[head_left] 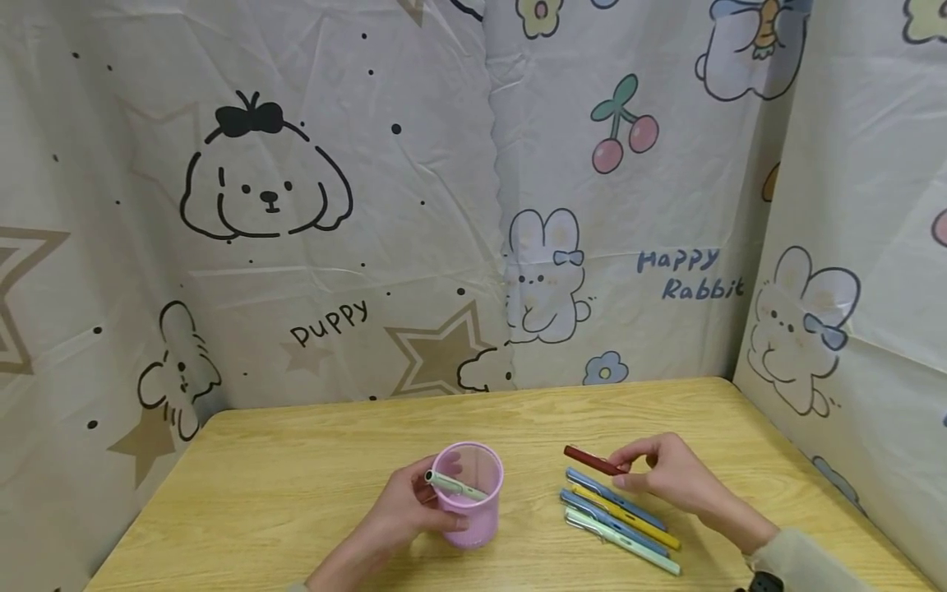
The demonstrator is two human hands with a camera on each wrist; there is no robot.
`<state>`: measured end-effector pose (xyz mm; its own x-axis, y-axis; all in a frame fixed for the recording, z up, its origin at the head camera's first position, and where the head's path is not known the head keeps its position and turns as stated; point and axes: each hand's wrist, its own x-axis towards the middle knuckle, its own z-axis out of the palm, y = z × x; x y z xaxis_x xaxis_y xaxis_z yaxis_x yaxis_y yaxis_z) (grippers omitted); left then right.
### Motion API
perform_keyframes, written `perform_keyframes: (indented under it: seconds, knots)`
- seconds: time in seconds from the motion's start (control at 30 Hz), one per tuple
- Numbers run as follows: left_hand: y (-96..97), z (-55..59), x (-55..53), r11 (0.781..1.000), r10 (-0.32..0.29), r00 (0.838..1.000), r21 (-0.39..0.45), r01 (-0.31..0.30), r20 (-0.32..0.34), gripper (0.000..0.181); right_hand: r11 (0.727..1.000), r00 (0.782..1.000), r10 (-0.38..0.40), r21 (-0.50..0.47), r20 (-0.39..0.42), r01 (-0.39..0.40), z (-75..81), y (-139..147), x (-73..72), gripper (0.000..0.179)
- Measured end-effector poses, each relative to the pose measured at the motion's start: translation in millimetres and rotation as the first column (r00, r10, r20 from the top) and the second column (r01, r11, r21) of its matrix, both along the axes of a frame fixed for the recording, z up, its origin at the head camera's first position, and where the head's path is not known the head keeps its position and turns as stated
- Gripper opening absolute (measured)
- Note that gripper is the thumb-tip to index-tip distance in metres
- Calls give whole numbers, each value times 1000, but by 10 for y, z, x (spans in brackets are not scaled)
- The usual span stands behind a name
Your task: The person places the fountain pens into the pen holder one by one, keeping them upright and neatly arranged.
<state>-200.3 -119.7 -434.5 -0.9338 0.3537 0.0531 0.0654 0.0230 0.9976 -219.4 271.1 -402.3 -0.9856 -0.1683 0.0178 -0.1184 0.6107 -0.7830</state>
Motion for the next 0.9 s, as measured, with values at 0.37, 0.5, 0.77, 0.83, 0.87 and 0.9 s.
perform_keyframes:
  seconds: [0.37,0.5,0.77,0.83,0.87,0.9]
  knots:
    - [0,1,1,1000,2,1000,-8,-2,4,87,998,1000,-13,-60,6,14,91,-203,18,19]
    - [1,2,0,1000,4,1000,-16,-4,5,87,997,1000,-18,-72,6,18,128,-281,17,20]
    - [4,-6,4,1000,-1,1000,2,1,-7,86,992,1000,9,-130,19,-6,181,-434,25,21]
    - [3,-3,6,1000,1,1000,-1,-1,-6,86,990,1000,17,-142,18,-14,197,-466,24,22]
    - [2,-1,6,1000,2,1000,-2,-2,-5,86,989,1000,23,-149,16,-21,205,-482,23,22]
    - [2,0,7,1000,3,1000,-3,-3,-3,86,987,999,29,-157,16,-26,212,-498,24,22]
